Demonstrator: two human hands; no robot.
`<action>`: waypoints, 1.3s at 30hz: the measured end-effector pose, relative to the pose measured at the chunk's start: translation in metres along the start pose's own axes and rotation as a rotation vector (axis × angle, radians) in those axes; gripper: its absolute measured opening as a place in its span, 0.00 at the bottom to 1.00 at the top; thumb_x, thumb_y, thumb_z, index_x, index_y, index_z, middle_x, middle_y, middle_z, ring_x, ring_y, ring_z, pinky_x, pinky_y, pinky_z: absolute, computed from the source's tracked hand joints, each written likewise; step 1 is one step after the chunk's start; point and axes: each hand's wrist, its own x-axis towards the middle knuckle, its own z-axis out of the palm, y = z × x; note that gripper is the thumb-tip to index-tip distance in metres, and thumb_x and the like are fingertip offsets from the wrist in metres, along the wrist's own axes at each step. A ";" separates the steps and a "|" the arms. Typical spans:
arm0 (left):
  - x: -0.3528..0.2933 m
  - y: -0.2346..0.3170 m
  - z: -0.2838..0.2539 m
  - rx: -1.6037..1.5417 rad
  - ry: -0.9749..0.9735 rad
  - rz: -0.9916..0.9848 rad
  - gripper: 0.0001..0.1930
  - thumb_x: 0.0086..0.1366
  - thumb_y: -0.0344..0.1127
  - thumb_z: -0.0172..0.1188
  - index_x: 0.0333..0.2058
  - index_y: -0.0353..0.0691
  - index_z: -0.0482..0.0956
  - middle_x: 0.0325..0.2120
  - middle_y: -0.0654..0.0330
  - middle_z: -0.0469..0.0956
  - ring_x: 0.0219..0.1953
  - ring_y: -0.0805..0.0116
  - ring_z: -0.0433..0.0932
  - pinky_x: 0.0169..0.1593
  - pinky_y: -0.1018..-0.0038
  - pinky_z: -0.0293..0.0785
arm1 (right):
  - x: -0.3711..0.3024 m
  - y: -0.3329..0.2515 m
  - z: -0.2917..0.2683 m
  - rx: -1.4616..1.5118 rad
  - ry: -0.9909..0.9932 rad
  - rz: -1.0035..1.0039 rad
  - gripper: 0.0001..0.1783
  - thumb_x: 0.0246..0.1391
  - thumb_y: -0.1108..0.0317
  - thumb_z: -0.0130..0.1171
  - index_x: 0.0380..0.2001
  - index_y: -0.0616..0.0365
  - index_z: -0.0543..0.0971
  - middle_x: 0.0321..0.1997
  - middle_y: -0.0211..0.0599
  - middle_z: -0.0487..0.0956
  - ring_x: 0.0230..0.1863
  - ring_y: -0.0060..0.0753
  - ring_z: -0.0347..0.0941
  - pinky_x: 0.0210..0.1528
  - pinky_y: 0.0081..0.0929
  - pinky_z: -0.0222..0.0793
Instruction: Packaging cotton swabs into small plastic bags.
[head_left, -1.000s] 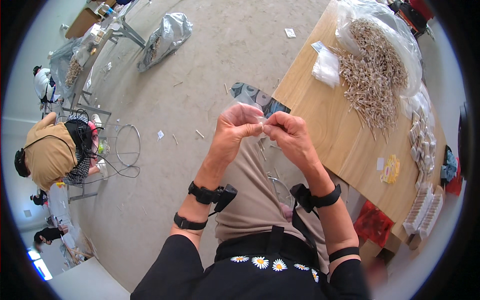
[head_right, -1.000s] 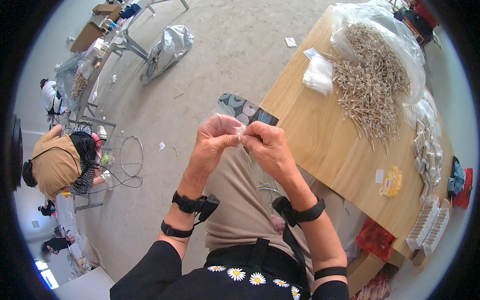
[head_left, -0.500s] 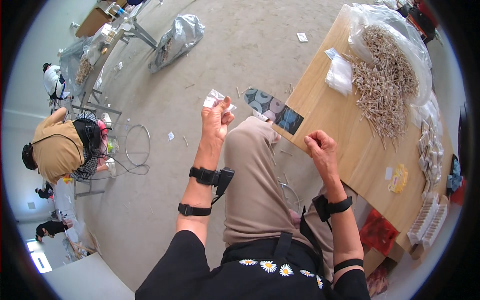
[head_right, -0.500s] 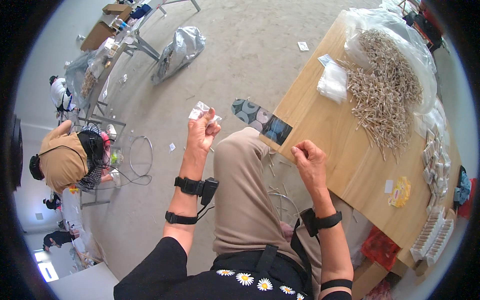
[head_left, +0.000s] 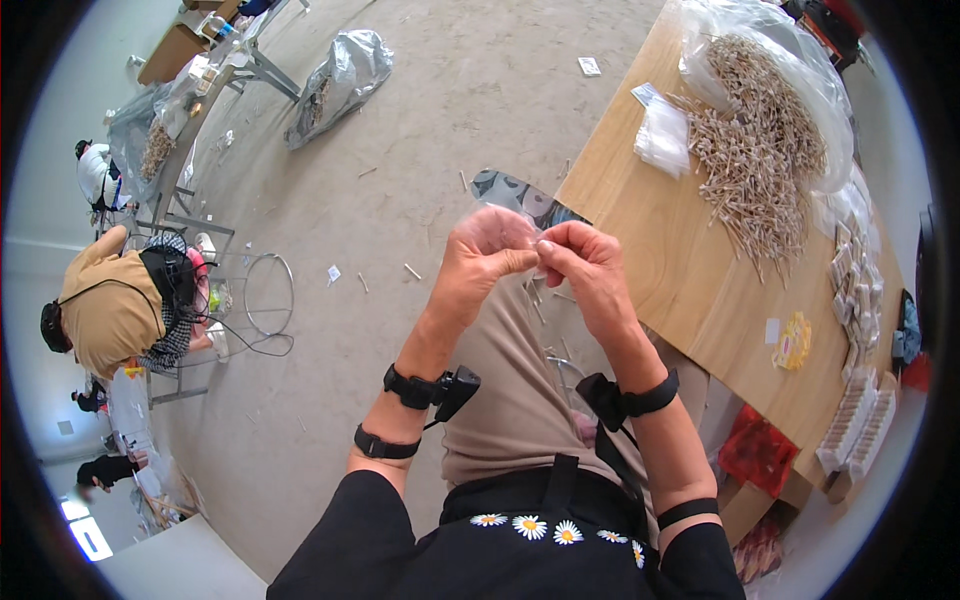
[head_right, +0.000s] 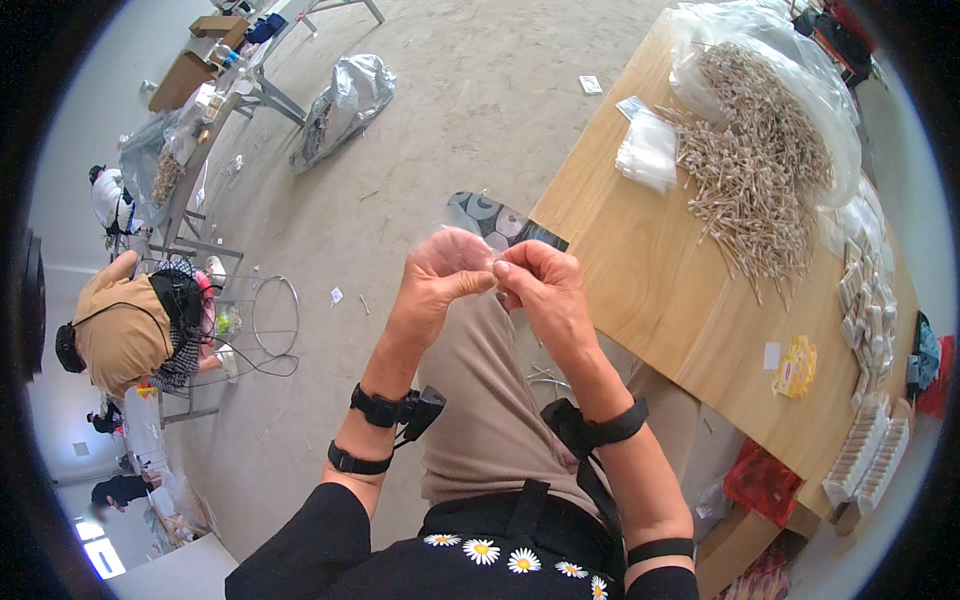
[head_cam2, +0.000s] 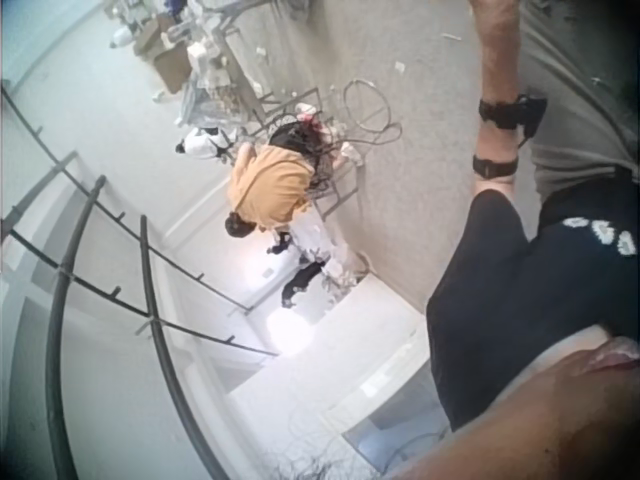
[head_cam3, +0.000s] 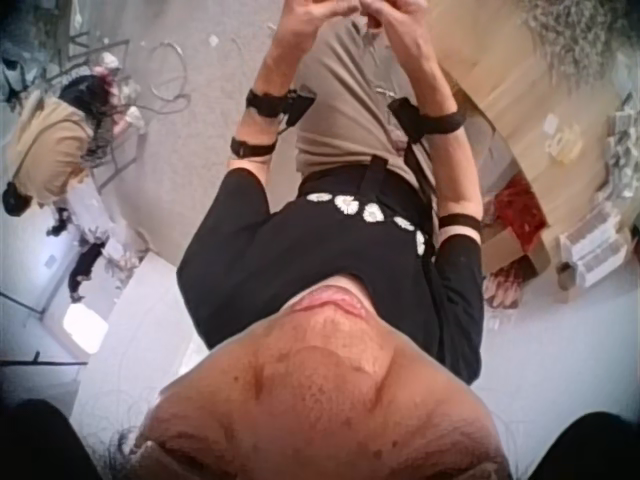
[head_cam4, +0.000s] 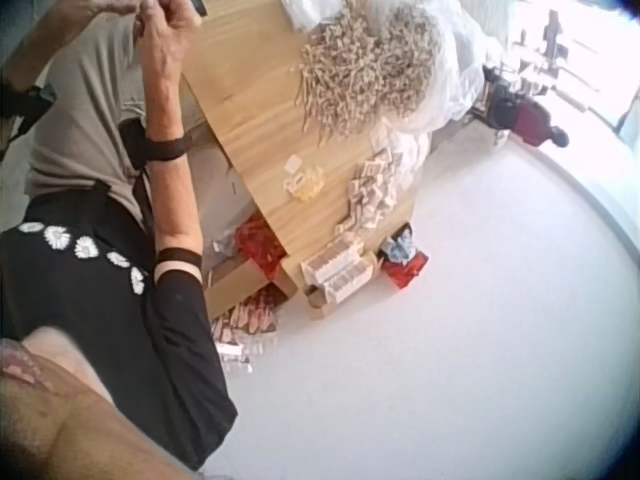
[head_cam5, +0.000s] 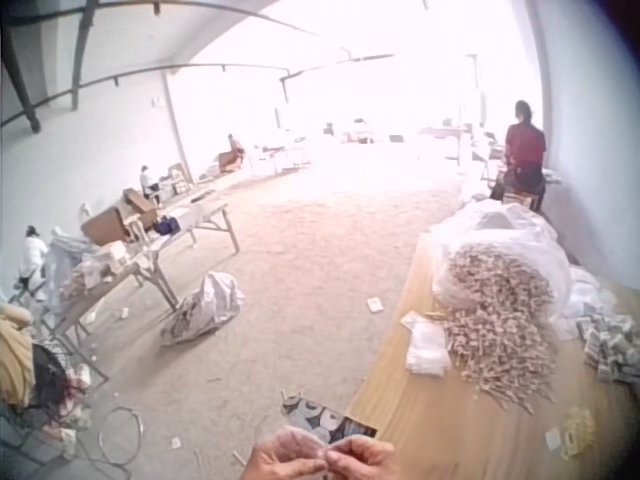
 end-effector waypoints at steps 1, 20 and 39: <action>-0.004 0.004 0.002 0.001 0.000 0.000 0.11 0.59 0.22 0.67 0.40 0.38 0.79 0.34 0.63 0.82 0.35 0.76 0.80 0.40 0.78 0.76 | 0.001 -0.001 0.000 -0.047 -0.027 -0.077 0.07 0.59 0.72 0.60 0.30 0.65 0.80 0.22 0.26 0.77 0.22 0.12 0.69 0.23 0.15 0.66; -0.023 -0.003 0.009 -0.094 0.055 -0.074 0.08 0.63 0.29 0.68 0.29 0.41 0.76 0.23 0.68 0.76 0.21 0.82 0.69 0.24 0.84 0.62 | -0.023 -0.015 0.007 -0.284 0.018 -0.194 0.07 0.58 0.73 0.61 0.29 0.66 0.80 0.18 0.26 0.73 0.23 0.11 0.66 0.25 0.17 0.63; -0.022 -0.006 0.005 -0.231 0.188 -0.104 0.08 0.66 0.37 0.66 0.31 0.43 0.79 0.22 0.71 0.72 0.23 0.81 0.65 0.28 0.78 0.65 | -0.022 -0.006 0.009 -0.493 0.069 -0.275 0.18 0.60 0.65 0.62 0.21 0.67 0.75 0.15 0.31 0.65 0.20 0.16 0.59 0.21 0.26 0.59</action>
